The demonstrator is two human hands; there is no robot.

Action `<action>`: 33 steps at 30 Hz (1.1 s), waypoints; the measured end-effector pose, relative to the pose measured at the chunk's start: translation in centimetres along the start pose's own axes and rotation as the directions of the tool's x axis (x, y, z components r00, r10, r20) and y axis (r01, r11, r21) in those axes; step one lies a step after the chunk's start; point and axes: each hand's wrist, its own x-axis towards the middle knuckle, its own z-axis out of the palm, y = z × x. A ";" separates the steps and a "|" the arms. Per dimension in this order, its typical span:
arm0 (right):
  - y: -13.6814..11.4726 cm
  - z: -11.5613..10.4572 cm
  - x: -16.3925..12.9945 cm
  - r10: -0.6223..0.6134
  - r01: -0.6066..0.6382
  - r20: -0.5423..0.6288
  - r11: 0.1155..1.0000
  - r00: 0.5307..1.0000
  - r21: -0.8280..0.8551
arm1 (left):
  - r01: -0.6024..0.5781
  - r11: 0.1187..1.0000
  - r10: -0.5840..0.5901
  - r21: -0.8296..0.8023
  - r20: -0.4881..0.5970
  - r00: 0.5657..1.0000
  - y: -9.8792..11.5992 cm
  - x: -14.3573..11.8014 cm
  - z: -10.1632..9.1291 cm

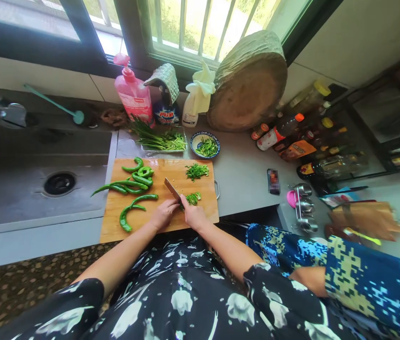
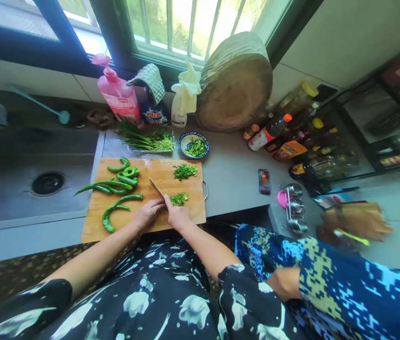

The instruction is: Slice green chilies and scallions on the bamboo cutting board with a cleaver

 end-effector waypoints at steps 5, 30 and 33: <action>0.6 -0.2 0.9 0.069 -0.068 -0.021 0.997 0.997 0.032 | -0.005 0.999 0.004 0.033 0.039 0.999 1.2 0.5 -1.0; 0.0 0.3 -0.5 0.038 -0.038 -0.004 0.999 0.999 0.035 | -0.073 0.997 0.071 0.029 0.062 0.996 1.5 -0.2 -1.4; 0.3 0.4 0.2 0.078 -0.076 -0.023 0.994 0.997 0.074 | -0.070 0.998 0.069 0.005 0.035 0.997 1.8 -0.4 -1.4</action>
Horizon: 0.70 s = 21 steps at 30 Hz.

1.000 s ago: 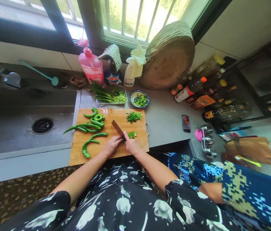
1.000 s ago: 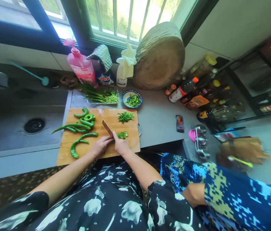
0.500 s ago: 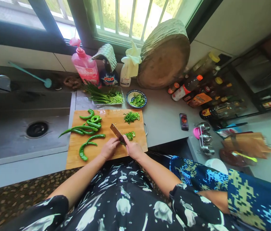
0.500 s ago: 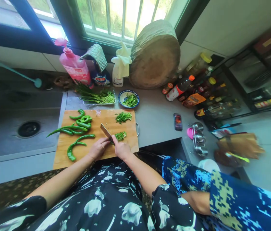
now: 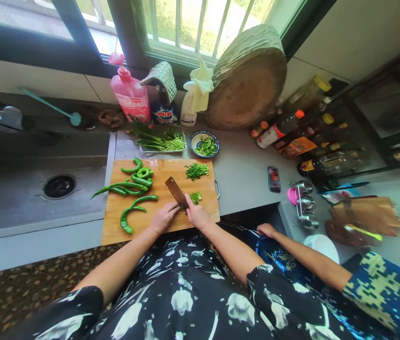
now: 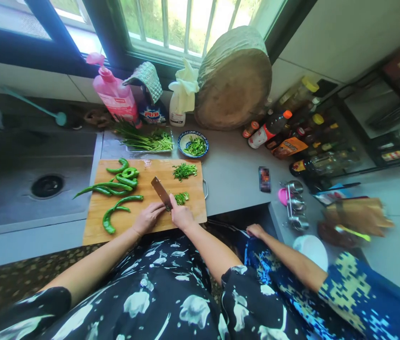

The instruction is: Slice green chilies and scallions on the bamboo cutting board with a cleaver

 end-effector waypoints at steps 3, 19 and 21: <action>0.7 0.1 -0.2 0.044 -0.044 -0.017 0.999 0.999 0.021 | 0.021 1.000 -0.020 -0.022 0.009 1.000 0.3 0.1 -0.1; 0.8 0.1 -1.7 -0.023 0.027 -0.082 0.998 0.996 0.049 | 0.287 0.950 -0.286 0.124 -0.032 0.958 -0.3 0.9 -0.5; 0.7 0.1 -1.7 -0.049 0.051 -0.070 0.998 0.996 0.027 | 0.256 0.957 -0.257 0.138 -0.008 0.966 -0.5 0.8 -0.3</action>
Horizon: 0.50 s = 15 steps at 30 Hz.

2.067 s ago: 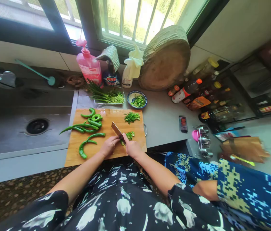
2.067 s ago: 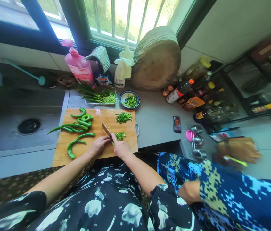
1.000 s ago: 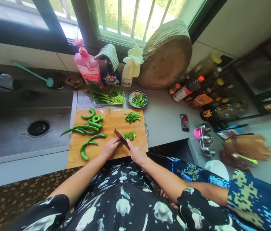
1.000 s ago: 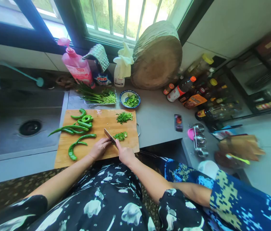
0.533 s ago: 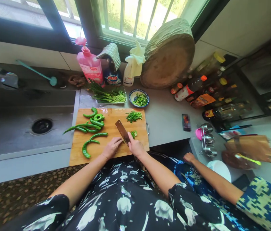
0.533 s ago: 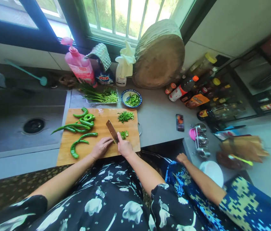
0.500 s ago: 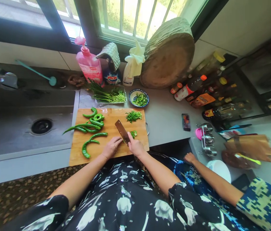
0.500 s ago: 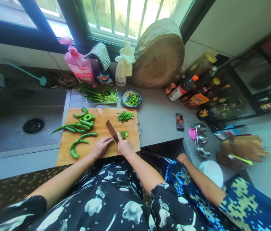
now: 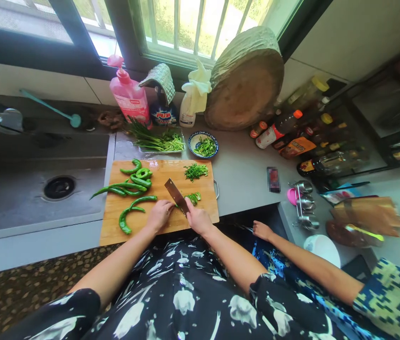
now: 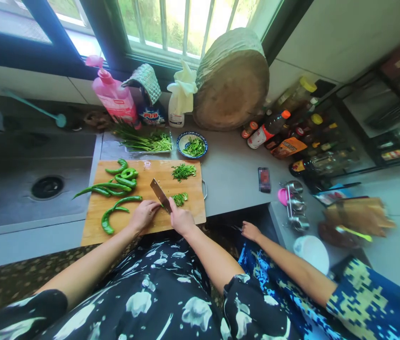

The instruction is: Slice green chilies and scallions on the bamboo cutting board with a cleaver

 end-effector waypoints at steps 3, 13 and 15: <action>0.0 -0.1 0.2 -0.021 0.022 0.026 0.999 0.999 -0.031 | -0.075 0.997 0.074 0.018 0.030 0.997 -0.4 0.1 0.0; -0.9 -0.6 0.8 -0.014 0.016 0.052 0.999 0.999 -0.036 | -0.186 0.982 0.187 -0.011 0.051 0.981 -1.4 0.2 0.0; -0.9 -0.6 0.5 -0.020 0.023 0.062 0.999 0.998 -0.045 | -0.189 0.982 0.189 -0.007 0.049 0.981 -1.4 0.2 0.1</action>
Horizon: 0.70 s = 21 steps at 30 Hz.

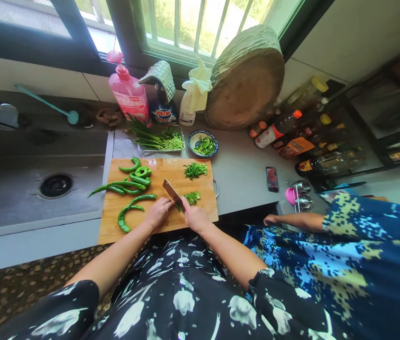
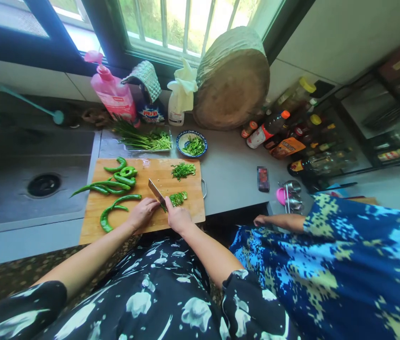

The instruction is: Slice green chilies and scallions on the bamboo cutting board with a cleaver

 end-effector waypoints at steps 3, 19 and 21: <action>0.1 0.0 -0.6 -0.002 0.002 0.019 1.000 1.000 -0.023 | -0.006 1.000 0.006 0.016 -0.002 1.000 0.0 0.0 0.1; -1.5 0.9 1.2 0.093 -0.095 0.027 0.993 0.995 0.069 | -0.035 0.999 0.035 -0.026 0.005 0.999 0.0 0.0 -0.5; -1.2 1.2 1.4 0.096 -0.096 0.006 0.992 0.995 0.083 | -0.029 0.999 0.029 -0.026 0.019 0.999 0.1 0.1 -0.7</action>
